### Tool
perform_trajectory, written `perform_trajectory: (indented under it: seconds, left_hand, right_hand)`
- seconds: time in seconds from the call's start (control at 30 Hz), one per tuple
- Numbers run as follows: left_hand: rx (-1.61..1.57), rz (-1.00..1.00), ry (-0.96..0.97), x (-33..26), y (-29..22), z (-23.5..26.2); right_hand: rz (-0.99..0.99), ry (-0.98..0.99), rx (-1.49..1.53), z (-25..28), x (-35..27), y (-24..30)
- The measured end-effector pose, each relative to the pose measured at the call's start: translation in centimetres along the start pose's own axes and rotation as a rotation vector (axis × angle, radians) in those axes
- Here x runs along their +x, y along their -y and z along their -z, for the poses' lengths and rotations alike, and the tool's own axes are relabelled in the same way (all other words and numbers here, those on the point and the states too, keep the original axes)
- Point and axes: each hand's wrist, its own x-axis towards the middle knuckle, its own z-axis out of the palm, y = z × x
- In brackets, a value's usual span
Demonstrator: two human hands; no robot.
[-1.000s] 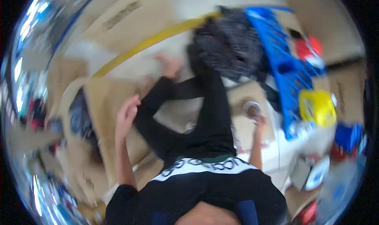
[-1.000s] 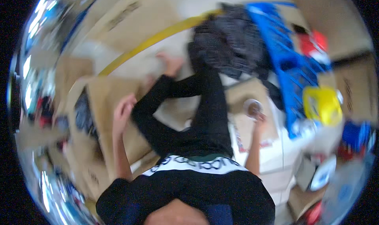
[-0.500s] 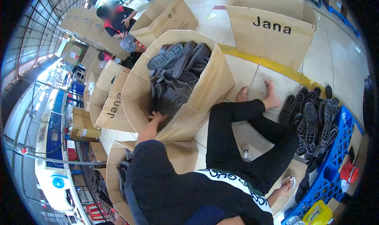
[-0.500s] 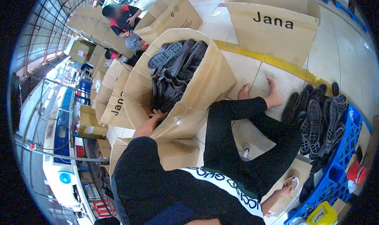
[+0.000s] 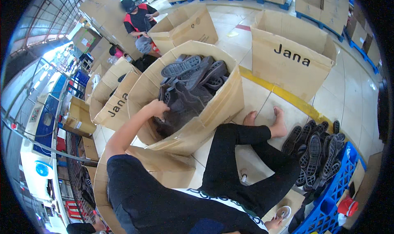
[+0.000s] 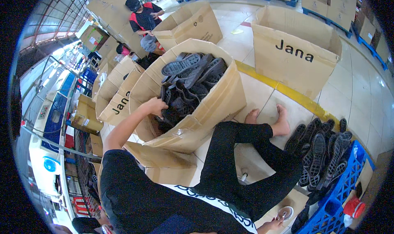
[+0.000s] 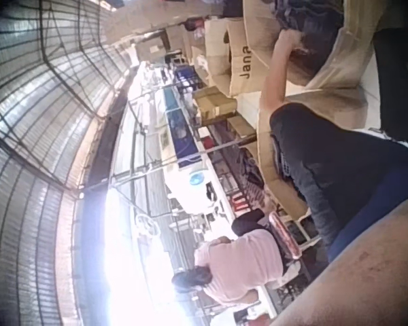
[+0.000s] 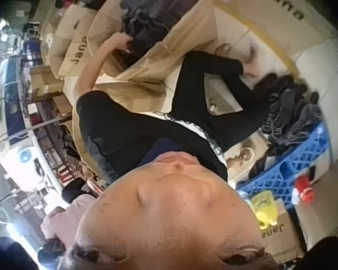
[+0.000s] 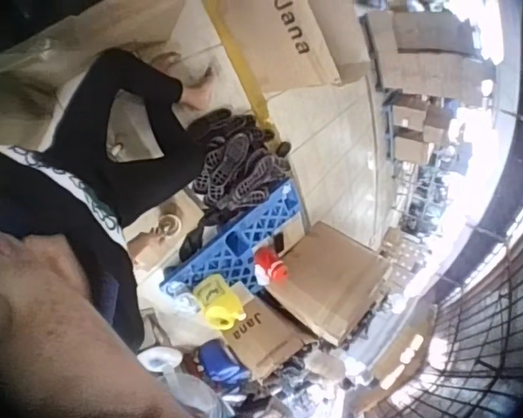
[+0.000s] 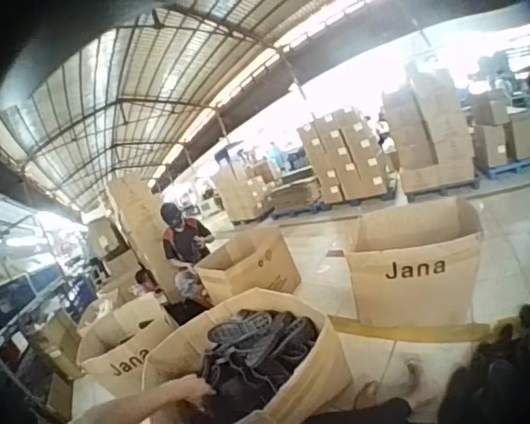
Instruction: Cleaning or removing debris from the soles of manufactured shoes using a small tool.
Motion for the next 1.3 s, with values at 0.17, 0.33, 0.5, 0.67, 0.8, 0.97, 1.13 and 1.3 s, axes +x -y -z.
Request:
perform_trajectory:
  seconds: [0.17,0.33,0.5,0.67,0.8,0.97,1.13,1.3]
  left_hand:
    - [0.011,0.275,-0.677,-5.8,-0.6,15.3]
    - [-0.634,0.698,-1.653,-8.9,-7.9,22.6]
    - [-1.569,-0.148,-1.635,-2.2,-19.6,25.3]
    - [-2.078,-0.924,-0.886,-0.4,-32.9,24.8]
    - [-2.178,-0.849,-0.114,7.5,-42.9,23.5]
    - [-1.816,-0.612,0.344,11.9,-51.4,15.8]
    - [-1.747,-0.55,0.571,9.8,-52.6,10.2]
    - [-1.754,-0.528,0.486,8.7,-53.8,10.4]
  right_hand:
    - [0.1,0.06,-0.049,-2.9,4.6,0.8]
    - [0.15,0.073,-0.14,-0.8,5.7,-0.6]
    - [0.027,-0.184,-0.162,1.4,-0.8,4.2]
    - [0.11,0.099,0.157,-2.3,-1.2,5.2]
    - [0.296,-0.197,-0.219,-1.5,-1.0,4.4]
    - [0.241,-0.262,-0.362,1.0,0.4,3.7]
    - [0.26,-0.239,-0.468,0.5,-0.8,3.4]
    - [0.238,-0.206,-0.556,0.9,-0.2,2.6]
